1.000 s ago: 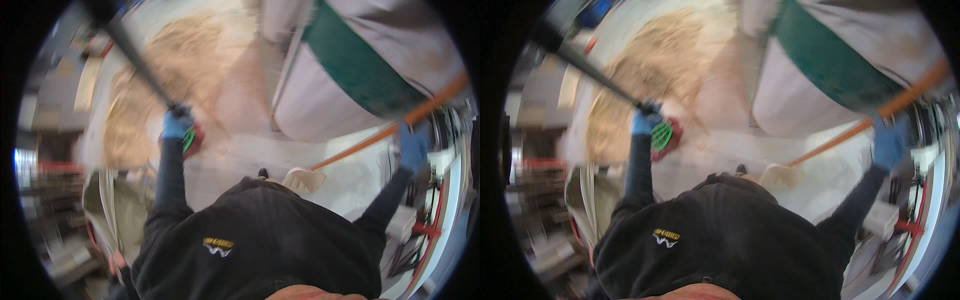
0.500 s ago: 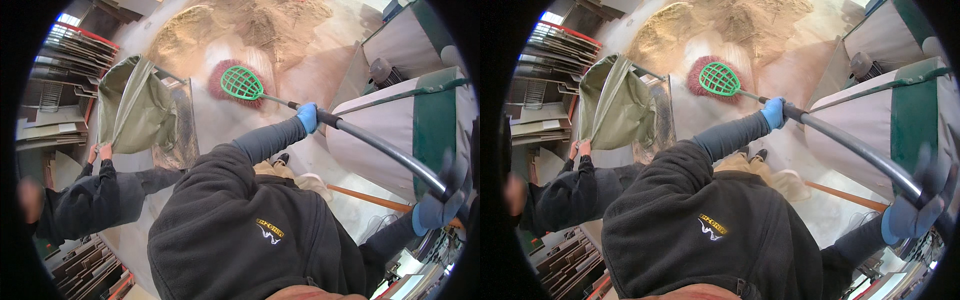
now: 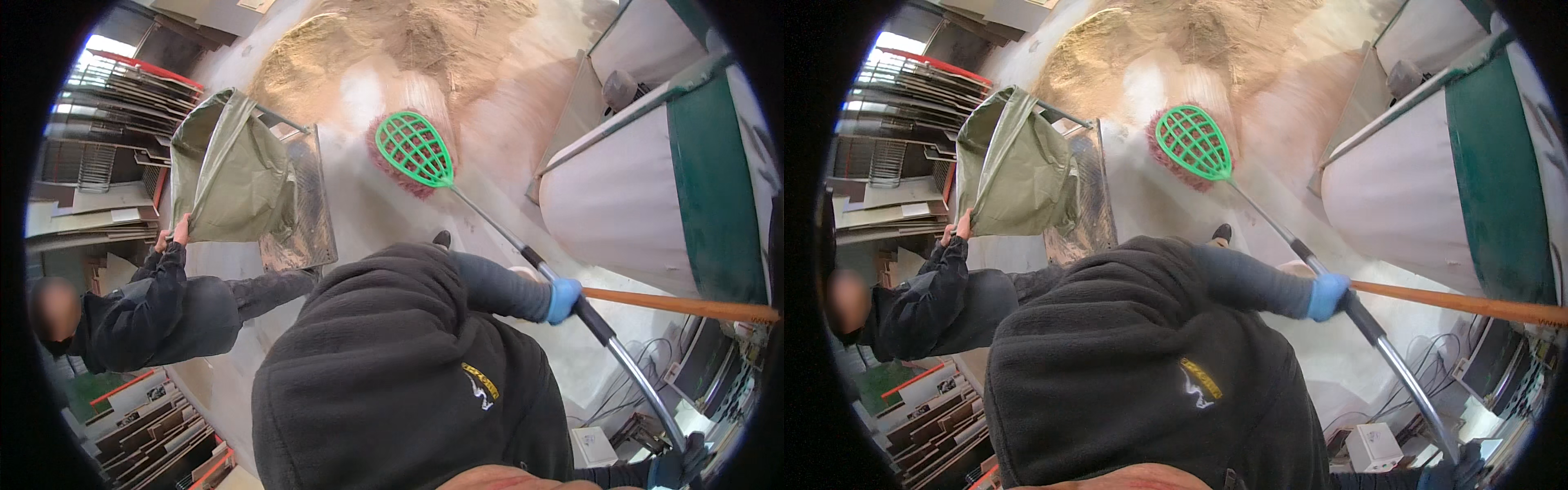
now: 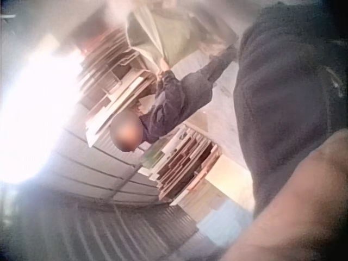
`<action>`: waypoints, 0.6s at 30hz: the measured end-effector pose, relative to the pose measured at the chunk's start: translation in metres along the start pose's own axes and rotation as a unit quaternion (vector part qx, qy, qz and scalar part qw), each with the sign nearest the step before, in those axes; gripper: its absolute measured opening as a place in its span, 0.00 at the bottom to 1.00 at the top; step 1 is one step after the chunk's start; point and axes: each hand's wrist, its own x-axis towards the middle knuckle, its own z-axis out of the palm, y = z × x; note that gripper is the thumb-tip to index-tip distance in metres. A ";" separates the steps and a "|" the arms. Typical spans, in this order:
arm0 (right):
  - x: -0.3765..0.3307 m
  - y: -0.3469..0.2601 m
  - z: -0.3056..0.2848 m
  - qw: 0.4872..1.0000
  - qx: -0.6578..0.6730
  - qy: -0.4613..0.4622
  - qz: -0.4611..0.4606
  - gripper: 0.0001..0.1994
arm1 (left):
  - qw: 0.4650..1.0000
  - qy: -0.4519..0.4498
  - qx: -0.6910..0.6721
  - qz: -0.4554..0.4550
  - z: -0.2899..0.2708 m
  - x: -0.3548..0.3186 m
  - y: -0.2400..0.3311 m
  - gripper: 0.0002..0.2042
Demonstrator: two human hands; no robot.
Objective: The person sweeps sawdust on a concrete floor using a broom and then shovels it into a large fabric bag held open by another person. The person repeatedly scoops and deposits the sawdust into the bag until the pile is reduced.
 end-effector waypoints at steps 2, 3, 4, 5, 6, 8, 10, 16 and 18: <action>-0.001 -0.040 -0.028 0.999 0.040 -0.009 0.008 0.14 | 0.989 -0.051 0.135 -0.012 0.014 0.012 -0.056 0.09; -0.001 -0.059 -0.037 0.995 0.072 -0.038 0.054 0.13 | 0.975 -0.085 0.204 0.005 0.018 0.017 -0.081 0.09; -0.002 -0.078 -0.042 0.988 0.100 -0.065 0.102 0.11 | 0.962 -0.108 0.252 0.015 0.022 0.021 -0.103 0.09; -0.003 -0.083 -0.048 0.990 0.079 -0.056 0.100 0.12 | 0.960 -0.102 0.259 0.014 0.026 0.022 -0.124 0.09; -0.003 -0.091 -0.048 0.992 0.058 -0.046 0.100 0.12 | 0.969 -0.095 0.220 -0.055 0.028 0.025 -0.134 0.09; -0.007 -0.092 -0.042 0.995 0.014 -0.025 0.099 0.13 | 0.988 -0.021 0.143 -0.056 0.032 0.028 -0.146 0.08; -0.016 -0.085 -0.026 0.995 -0.031 -0.003 0.099 0.15 | 0.993 0.044 0.055 -0.091 0.029 0.031 -0.142 0.08; -0.070 0.044 0.021 0.962 -0.254 0.103 -0.005 0.14 | 0.995 0.081 -0.017 0.047 -0.045 0.067 -0.037 0.07; -0.083 0.085 0.052 0.986 -0.144 -0.031 0.082 0.11 | 0.995 0.032 -0.058 0.076 -0.091 0.072 0.021 0.09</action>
